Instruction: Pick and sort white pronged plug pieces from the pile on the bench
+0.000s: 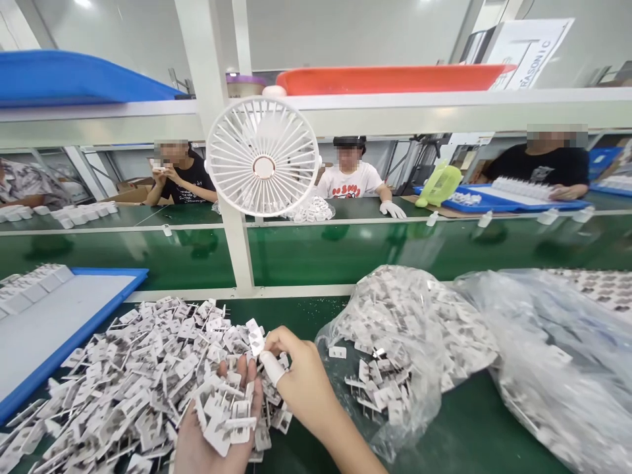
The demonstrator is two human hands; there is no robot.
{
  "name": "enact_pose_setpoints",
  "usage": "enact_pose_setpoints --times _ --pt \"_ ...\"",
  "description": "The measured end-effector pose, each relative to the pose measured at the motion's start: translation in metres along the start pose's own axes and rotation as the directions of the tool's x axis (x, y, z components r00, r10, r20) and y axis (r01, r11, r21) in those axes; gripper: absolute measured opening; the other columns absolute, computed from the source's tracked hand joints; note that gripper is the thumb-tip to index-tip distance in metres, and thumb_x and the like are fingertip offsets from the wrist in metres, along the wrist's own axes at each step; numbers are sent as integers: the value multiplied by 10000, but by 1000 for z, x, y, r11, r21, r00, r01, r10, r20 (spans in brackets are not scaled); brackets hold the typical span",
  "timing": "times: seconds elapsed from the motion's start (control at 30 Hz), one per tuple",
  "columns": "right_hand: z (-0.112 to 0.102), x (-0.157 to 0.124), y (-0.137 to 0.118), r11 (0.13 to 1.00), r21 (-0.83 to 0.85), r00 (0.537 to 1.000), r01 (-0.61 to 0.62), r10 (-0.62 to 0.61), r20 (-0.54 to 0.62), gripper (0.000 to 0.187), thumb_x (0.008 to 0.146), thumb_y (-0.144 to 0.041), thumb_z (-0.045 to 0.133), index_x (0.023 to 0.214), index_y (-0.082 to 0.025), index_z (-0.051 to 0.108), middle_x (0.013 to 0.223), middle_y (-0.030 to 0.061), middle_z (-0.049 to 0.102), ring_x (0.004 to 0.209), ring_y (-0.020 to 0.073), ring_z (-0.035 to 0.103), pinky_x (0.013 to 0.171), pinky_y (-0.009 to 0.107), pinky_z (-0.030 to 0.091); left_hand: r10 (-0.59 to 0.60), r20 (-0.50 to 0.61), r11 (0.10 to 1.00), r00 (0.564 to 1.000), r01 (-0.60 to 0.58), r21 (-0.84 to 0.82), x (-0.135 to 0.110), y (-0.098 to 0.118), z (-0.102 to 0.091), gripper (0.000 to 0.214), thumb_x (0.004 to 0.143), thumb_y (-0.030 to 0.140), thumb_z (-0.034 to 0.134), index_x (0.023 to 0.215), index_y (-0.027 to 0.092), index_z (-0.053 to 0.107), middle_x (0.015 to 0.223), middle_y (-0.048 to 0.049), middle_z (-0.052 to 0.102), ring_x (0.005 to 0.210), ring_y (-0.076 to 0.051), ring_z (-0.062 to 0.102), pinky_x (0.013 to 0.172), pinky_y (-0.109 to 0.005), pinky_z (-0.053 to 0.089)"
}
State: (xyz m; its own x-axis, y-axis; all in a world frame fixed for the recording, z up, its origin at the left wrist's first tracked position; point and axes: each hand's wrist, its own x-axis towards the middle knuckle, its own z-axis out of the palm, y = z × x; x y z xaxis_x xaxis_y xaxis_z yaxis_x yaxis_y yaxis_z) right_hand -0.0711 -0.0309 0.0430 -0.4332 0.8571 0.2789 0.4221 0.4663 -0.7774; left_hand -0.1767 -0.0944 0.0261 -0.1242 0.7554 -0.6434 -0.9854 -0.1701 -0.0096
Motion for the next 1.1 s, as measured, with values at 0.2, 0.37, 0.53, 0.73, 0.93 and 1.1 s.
enact_pose_setpoints --times 0.2,0.37,0.53,0.73,0.93,1.1 --pt "-10 17 -8 986 -162 999 -33 33 -7 94 768 -179 479 682 -195 512 523 -41 486 488 114 442 473 214 328 16 58 1000 998 -17 24 4 -6 2 438 837 269 311 666 151 697 790 -136 688 805 -272 629 666 -387 523" --pt "-18 31 -47 965 2 907 264 -249 340 206 741 -121 534 866 -257 625 913 -11 616 935 159 507 786 246 401 64 7 994 998 -64 92 0 -6 2 281 832 222 370 841 211 651 682 -55 688 658 -229 643 621 -408 517" --pt "-9 40 -51 972 129 801 197 -235 550 244 753 -82 484 855 -223 655 907 3 633 853 153 568 720 228 439 23 -67 997 997 -17 82 -11 -8 6 325 827 249 403 1145 237 471 590 -24 662 598 -242 635 599 -423 510" --pt "-6 36 -38 983 111 821 149 -185 540 171 765 -154 515 846 -206 656 863 6 623 774 136 576 678 209 436 -45 -72 998 996 48 44 -13 -12 6 279 810 254 436 1079 216 504 619 -34 668 626 -256 637 635 -446 504" --pt "-4 45 -23 998 45 917 54 -68 392 250 824 -149 353 870 -174 597 847 27 596 640 113 533 530 201 377 -96 -58 994 994 99 41 -7 -10 -1 173 787 199 458 771 151 624 748 -122 685 746 -265 638 668 -401 505" --pt "4 48 -3 1000 5 940 24 -25 340 216 818 -162 365 817 -166 581 747 10 593 567 101 471 491 195 328 -185 -60 982 981 187 36 -5 -9 -7 268 796 210 442 652 131 654 737 -140 686 799 -277 630 686 -395 498"
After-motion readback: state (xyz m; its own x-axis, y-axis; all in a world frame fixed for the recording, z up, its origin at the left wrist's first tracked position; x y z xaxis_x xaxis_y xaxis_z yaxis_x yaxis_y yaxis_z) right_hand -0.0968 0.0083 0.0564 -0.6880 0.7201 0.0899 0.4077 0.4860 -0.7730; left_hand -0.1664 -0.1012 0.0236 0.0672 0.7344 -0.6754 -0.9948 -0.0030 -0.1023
